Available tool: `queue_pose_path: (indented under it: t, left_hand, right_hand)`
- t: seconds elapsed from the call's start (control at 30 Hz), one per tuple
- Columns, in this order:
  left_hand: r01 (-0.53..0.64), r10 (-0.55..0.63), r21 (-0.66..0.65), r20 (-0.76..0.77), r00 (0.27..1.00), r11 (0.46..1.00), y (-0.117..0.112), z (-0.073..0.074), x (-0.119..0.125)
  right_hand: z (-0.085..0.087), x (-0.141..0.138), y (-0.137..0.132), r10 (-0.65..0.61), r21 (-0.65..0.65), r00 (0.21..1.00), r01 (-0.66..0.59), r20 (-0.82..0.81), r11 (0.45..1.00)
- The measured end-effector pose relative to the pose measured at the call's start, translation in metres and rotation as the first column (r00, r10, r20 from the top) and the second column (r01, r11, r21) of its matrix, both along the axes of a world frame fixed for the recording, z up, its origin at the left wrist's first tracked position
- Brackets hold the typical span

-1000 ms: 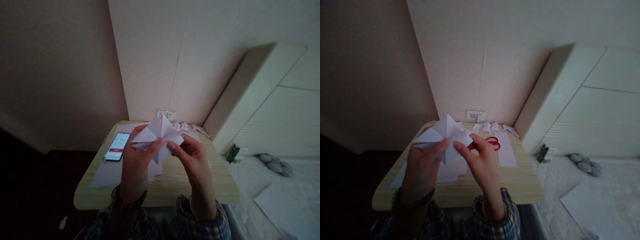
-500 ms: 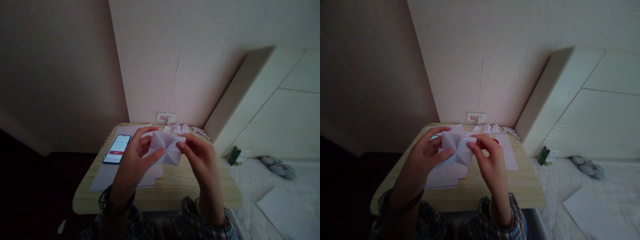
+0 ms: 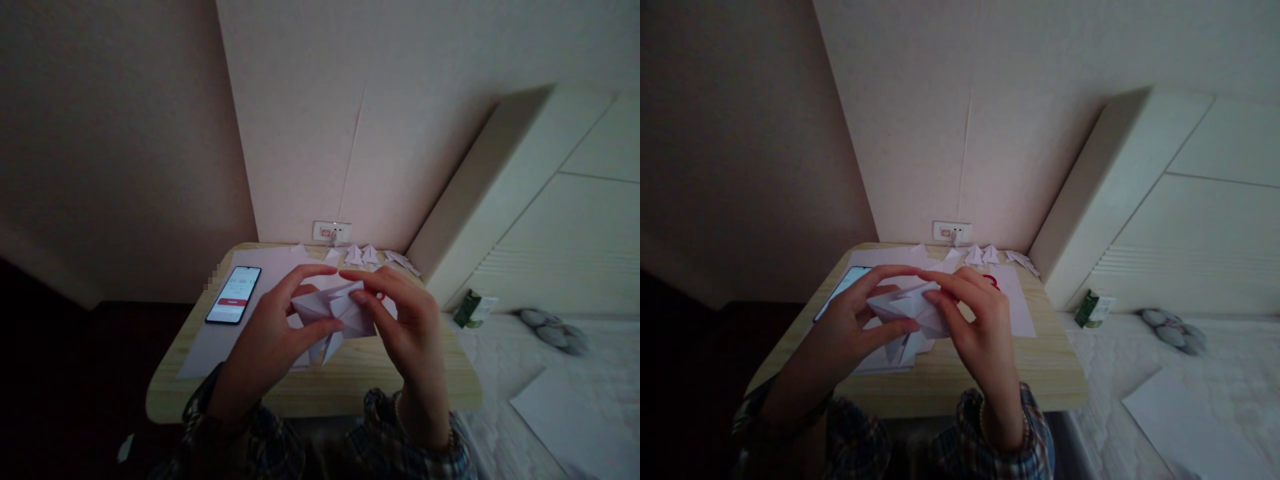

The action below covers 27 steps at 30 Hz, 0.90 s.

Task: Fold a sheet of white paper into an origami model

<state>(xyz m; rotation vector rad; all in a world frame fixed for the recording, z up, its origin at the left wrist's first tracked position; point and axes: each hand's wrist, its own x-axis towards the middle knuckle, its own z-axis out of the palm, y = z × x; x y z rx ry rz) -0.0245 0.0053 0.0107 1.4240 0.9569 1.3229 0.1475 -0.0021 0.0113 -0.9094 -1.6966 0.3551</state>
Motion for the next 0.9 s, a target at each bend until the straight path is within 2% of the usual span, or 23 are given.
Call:
queue_pose_path:
  t: [0.07, 0.17, 0.27, 0.37, 0.43, 0.57, 0.73, 0.9]
  left_hand:
    - [-0.018, 0.018, 0.034, 0.001, 1.000, 0.999, -0.001, 0.000, 0.001]
    - [-0.054, 0.053, 0.029, 0.041, 0.998, 0.998, -0.001, -0.001, 0.004]
    - [-0.164, 0.163, -0.012, 0.177, 0.971, 0.986, 0.001, -0.003, 0.007]
    - [-0.255, 0.261, -0.060, 0.318, 0.911, 0.965, 0.005, -0.006, 0.013]
    - [-0.273, 0.280, -0.075, 0.391, 0.877, 0.959, 0.007, -0.008, 0.016]
    - [-0.277, 0.291, -0.103, 0.490, 0.822, 0.955, 0.008, -0.010, 0.021]
    - [-0.266, 0.282, -0.111, 0.542, 0.792, 0.958, 0.006, -0.004, 0.021]
    - [-0.266, 0.331, -0.198, 0.579, 0.745, 0.943, 0.006, 0.001, 0.022]
  right_hand:
    - [-0.001, 0.000, 0.000, -0.002, 0.005, 1.000, 0.002, -0.007, 1.000]
    - [-0.004, 0.002, 0.001, -0.067, 0.052, 0.990, 0.074, -0.121, 0.996]
    - [-0.006, 0.004, 0.000, -0.150, 0.161, 0.960, 0.191, -0.237, 0.968]
    - [-0.005, 0.003, -0.003, -0.182, 0.304, 0.952, 0.254, -0.247, 0.918]
    - [-0.004, 0.000, -0.006, -0.167, 0.354, 0.966, 0.229, -0.195, 0.907]
    - [-0.002, -0.001, -0.005, -0.100, 0.316, 0.995, 0.087, 0.027, 0.945]
    - [-0.005, 0.000, 0.004, -0.036, 0.226, 0.933, -0.049, 0.357, 0.973]
    - [-0.011, -0.002, 0.009, 0.025, 0.178, 0.915, -0.105, 0.403, 0.978]
